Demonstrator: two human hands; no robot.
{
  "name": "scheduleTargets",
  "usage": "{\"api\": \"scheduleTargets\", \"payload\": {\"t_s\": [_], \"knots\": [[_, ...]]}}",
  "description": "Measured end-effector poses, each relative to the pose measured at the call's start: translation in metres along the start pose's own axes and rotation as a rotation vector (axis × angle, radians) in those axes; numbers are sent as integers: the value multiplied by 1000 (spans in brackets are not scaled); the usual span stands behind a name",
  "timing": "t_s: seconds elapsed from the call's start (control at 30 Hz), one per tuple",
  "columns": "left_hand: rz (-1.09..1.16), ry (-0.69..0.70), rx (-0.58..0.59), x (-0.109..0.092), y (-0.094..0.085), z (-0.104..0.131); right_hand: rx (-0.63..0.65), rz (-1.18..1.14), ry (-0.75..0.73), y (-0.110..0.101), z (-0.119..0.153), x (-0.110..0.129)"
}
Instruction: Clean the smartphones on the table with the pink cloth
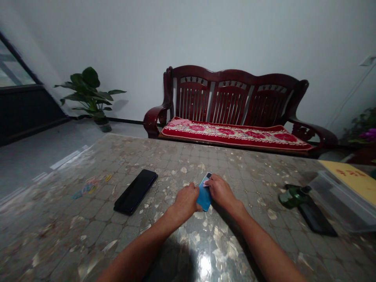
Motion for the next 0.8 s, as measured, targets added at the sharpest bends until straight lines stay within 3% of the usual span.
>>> {"api": "scheduleTargets", "payload": {"t_s": [0.1, 0.27, 0.47, 0.67, 0.8], "knots": [[15, 8, 15, 1, 0, 0, -6, -11, -16, 4, 3, 3], [23, 14, 11, 1, -1, 0, 51, -39, -204, 7, 12, 15], [29, 2, -8, 4, 3, -3, -15, 14, -37, 5, 7, 16], [22, 9, -37, 8, 10, -7, 53, -66, -254, 13, 15, 28], [25, 10, -28, 7, 7, -6, -7, -57, -165, 12, 12, 22]]}}
Point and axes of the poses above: each hand's wrist, its own z-axis away from the middle knuckle, its own y-axis out of the palm, x = y × z, the point moved 2 cm from there along -z, towards the middle knuckle, and after that the axes turned 2 degrees about x, right-handed, at the moved point
